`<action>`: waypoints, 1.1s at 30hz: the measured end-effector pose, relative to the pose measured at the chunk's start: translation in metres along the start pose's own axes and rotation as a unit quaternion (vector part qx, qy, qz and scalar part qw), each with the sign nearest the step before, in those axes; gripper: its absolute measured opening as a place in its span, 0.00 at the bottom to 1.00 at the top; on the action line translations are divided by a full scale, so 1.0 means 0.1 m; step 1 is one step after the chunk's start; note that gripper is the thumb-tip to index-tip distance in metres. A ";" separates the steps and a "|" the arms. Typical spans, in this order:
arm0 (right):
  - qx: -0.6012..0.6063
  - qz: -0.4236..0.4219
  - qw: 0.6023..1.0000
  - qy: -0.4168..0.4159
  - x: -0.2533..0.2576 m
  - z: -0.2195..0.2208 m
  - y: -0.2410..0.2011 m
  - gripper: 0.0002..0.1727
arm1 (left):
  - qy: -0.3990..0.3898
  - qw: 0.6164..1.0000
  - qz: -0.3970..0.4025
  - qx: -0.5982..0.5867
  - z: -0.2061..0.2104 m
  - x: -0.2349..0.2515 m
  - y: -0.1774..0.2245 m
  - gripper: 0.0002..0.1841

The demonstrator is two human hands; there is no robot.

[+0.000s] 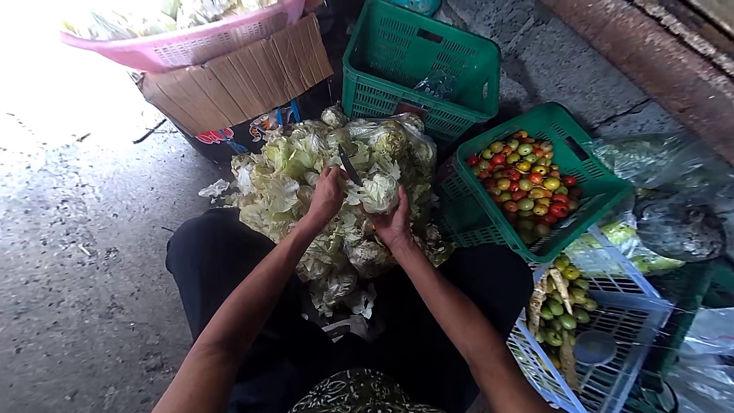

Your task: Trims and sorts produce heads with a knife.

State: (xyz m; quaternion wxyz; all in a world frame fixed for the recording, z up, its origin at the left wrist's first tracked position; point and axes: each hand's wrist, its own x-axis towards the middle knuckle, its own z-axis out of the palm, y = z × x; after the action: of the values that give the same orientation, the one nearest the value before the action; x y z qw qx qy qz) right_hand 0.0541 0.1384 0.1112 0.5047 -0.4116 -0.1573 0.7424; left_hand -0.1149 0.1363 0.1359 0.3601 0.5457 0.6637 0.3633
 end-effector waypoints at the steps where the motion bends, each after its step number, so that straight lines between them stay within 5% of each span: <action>1: -0.003 -0.006 1.000 -0.007 0.01 -0.02 -0.01 0.37 | -0.005 0.998 -0.019 -0.055 0.01 0.00 -0.03 0.19; 4: -0.020 -0.022 0.999 -0.027 0.06 -0.08 -0.01 0.36 | -0.043 0.968 -0.082 -0.233 0.05 -0.06 -0.10 0.40; 8: -0.047 -0.031 0.998 -0.042 0.05 -0.07 0.05 0.31 | -0.142 0.950 -0.081 -0.264 0.06 -0.22 0.09 0.34; 14: -0.069 0.004 0.998 0.003 0.07 -0.06 0.05 0.37 | -0.181 0.953 -0.084 -0.228 0.01 -0.08 0.06 0.42; 21: -0.001 0.060 0.998 0.021 0.04 -0.03 -0.03 0.45 | -0.147 0.954 -0.070 -0.250 -0.08 -0.04 0.05 0.33; 24: 0.013 0.054 0.998 0.027 0.10 -0.09 -0.07 0.48 | -0.083 0.962 -0.083 -0.245 -0.16 0.01 0.02 0.21; 26: 0.009 0.057 0.998 0.035 0.10 -0.10 -0.08 0.49 | -0.038 0.986 -0.059 -0.148 -0.14 0.03 -0.02 0.15; 30: -0.018 0.065 0.997 0.036 0.06 -0.05 -0.01 0.47 | -0.058 0.994 0.087 -0.021 0.05 -0.12 -0.08 0.34; 33: -0.042 0.058 0.997 0.021 0.03 -0.01 0.02 0.44 | -0.080 0.988 0.129 -0.023 0.13 -0.24 -0.06 0.30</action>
State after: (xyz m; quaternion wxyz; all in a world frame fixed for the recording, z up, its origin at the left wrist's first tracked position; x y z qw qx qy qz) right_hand 0.0532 0.1400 0.1077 0.4463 -0.4563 -0.1531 0.7544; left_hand -0.1030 0.1133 0.1263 0.3744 0.6460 0.5482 0.3768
